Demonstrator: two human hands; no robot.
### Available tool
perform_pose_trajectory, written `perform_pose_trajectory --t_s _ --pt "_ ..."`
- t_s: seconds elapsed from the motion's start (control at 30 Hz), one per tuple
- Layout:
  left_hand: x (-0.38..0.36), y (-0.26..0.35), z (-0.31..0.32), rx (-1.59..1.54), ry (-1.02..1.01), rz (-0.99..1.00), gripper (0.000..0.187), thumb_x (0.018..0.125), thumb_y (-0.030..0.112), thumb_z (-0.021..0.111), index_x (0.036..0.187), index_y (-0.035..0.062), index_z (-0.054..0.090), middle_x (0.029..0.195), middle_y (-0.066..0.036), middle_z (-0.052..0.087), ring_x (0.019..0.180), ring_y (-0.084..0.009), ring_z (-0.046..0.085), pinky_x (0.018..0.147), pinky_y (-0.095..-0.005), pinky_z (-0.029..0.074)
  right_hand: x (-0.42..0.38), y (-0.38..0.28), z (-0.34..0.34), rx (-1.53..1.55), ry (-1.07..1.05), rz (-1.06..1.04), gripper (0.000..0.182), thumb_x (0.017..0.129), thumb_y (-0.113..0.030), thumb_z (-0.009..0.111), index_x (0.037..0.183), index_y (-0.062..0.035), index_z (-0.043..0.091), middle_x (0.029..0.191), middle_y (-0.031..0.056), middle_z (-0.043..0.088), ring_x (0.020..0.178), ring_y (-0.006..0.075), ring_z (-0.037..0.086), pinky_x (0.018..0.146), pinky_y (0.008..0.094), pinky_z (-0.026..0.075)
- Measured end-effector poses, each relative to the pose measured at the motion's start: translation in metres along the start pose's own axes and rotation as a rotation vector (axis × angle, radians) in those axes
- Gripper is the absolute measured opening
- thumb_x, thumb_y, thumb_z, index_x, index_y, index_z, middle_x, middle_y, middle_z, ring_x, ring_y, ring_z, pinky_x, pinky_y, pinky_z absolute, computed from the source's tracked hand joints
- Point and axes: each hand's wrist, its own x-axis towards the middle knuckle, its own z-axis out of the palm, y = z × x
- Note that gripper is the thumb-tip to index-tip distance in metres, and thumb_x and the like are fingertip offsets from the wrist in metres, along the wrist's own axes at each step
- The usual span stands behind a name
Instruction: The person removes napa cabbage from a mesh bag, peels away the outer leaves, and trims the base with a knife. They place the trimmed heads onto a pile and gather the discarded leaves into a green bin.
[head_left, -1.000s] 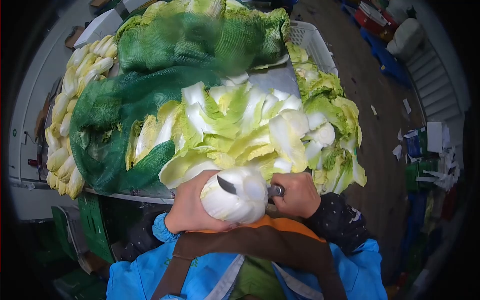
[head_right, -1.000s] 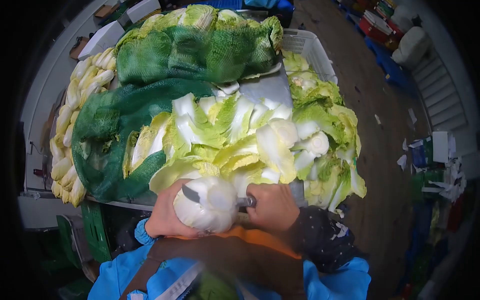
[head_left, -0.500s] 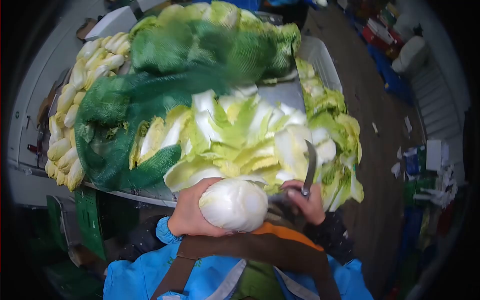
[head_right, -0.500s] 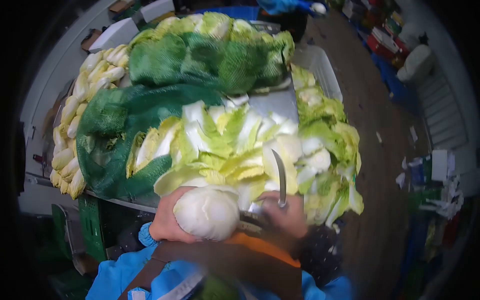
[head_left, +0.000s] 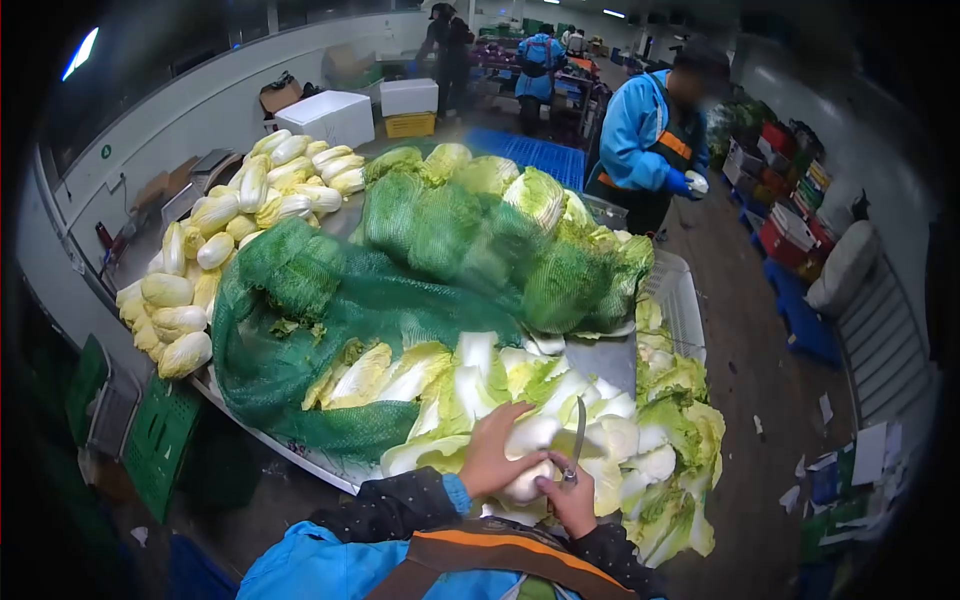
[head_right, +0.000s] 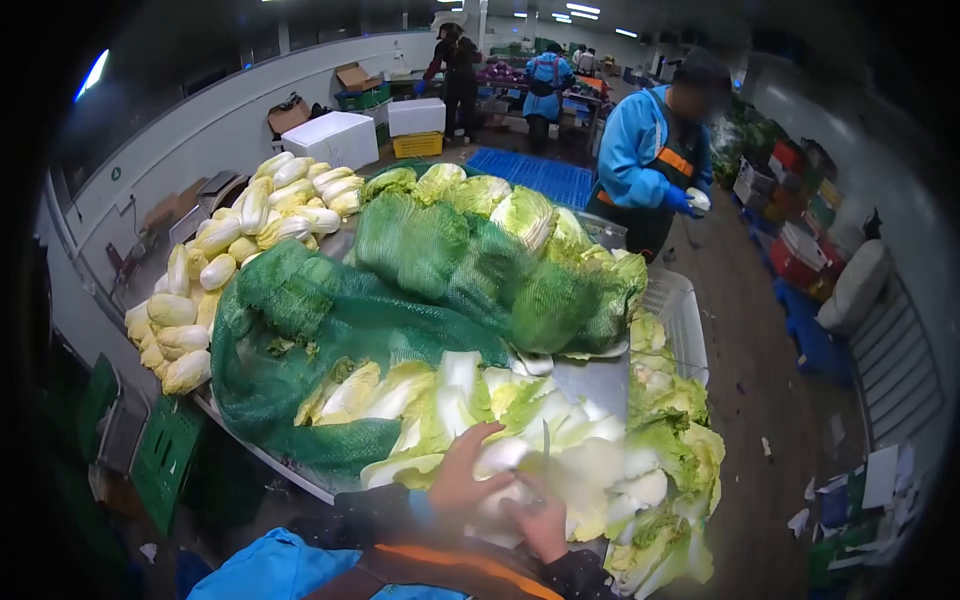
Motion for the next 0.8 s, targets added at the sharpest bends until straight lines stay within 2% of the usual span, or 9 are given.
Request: perform_pose_trajectory --t_s 0.07,0.17,0.23,0.37,0.4,0.5,0.63,0.73,0.8 --pt "-0.011 -0.007 0.004 0.106 0.054 0.042 0.059 0.074 0.023 0.07 0.127 0.0091 0.048 0.128 -0.016 0.049 0.119 -0.0335 0.046 0.102 -0.0384 0.035 -0.003 0.002 0.004 0.173 -0.006 0.195 0.039 0.076 -0.017 0.074 0.106 0.0055 0.061 0.088 0.0039 0.064 0.069 0.0067 0.053 0.062 0.0232 0.046" --pt "-0.039 -0.047 0.018 -0.07 -0.004 -0.16 0.054 0.074 0.01 0.065 0.126 0.0095 0.05 0.128 -0.016 0.05 0.121 -0.0337 0.044 0.103 -0.0378 0.033 0.002 0.04 0.005 -0.136 0.107 0.108 0.023 0.082 -0.014 0.068 0.095 0.0048 0.065 0.079 0.0034 0.065 0.069 0.0088 0.057 0.064 0.0232 0.047" --pt "-0.046 -0.077 0.018 0.27 -0.01 -0.06 0.054 0.073 0.007 0.066 0.125 0.0098 0.051 0.127 -0.016 0.051 0.122 -0.0338 0.043 0.104 -0.038 0.033 0.003 0.085 0.001 -0.173 0.161 0.132 0.024 0.083 -0.014 0.066 0.098 0.0046 0.065 0.082 0.007 0.067 0.073 0.01 0.059 0.068 0.0248 0.048" --pt "-0.018 -0.01 0.007 0.166 0.269 -0.05 0.066 0.07 0.012 0.071 0.129 0.0034 0.043 0.13 -0.02 0.045 0.125 -0.0418 0.035 0.104 -0.0441 0.03 0.01 0.045 0.008 -0.113 0.276 0.094 0.043 0.079 -0.025 0.072 0.112 -0.0003 0.059 0.092 0.0133 0.066 0.081 0.0171 0.059 0.075 0.0282 0.047" --pt "-0.012 0.022 -0.007 0.179 0.198 0.119 0.061 0.074 0.008 0.069 0.129 0.0028 0.043 0.131 -0.018 0.046 0.127 -0.0325 0.039 0.106 -0.0386 0.029 0.011 0.042 0.007 -0.163 0.249 0.175 0.048 0.078 -0.026 0.073 0.115 -0.001 0.057 0.095 0.0119 0.065 0.078 0.0151 0.058 0.073 0.0271 0.047" --pt "-0.026 -0.009 0.005 0.179 -0.213 0.278 0.052 0.08 0.009 0.064 0.129 0.0023 0.045 0.131 -0.017 0.048 0.127 -0.0299 0.04 0.106 -0.0374 0.03 0.011 0.051 0.006 -0.04 0.276 0.011 0.051 0.075 -0.024 0.075 0.115 -0.0008 0.055 0.099 0.0107 0.061 0.084 0.018 0.057 0.075 0.0286 0.046" --pt "-0.042 -0.06 0.019 -0.081 -0.252 -0.097 0.04 0.089 0.012 0.055 0.127 0.0018 0.048 0.131 -0.018 0.048 0.126 -0.0286 0.042 0.105 -0.0367 0.03 -0.003 0.017 -0.009 -0.198 0.308 -0.225 0.052 0.072 -0.023 0.077 0.113 -0.0013 0.054 0.104 0.0118 0.055 0.095 0.023 0.055 0.082 0.0321 0.044" --pt "-0.039 -0.019 0.009 -0.042 -0.066 -0.169 0.04 0.086 0.02 0.062 0.121 0.0024 0.053 0.127 -0.017 0.051 0.123 -0.0282 0.045 0.102 -0.0372 0.034 0.004 0.027 -0.004 -0.217 0.317 -0.053 0.051 0.07 -0.022 0.078 0.11 -0.0019 0.054 0.1 0.0114 0.054 0.093 0.0242 0.055 0.081 0.0331 0.044" --pt "-0.026 0.024 -0.012 0.249 -0.129 0.338 0.05 0.075 0.027 0.073 0.116 0.0049 0.056 0.12 -0.015 0.054 0.118 -0.0296 0.048 0.098 -0.0394 0.037 0.014 0.032 0.005 -0.253 0.385 -0.043 0.048 0.071 -0.024 0.077 0.107 -0.003 0.054 0.099 0.0114 0.055 0.089 0.0247 0.055 0.079 0.0335 0.045"
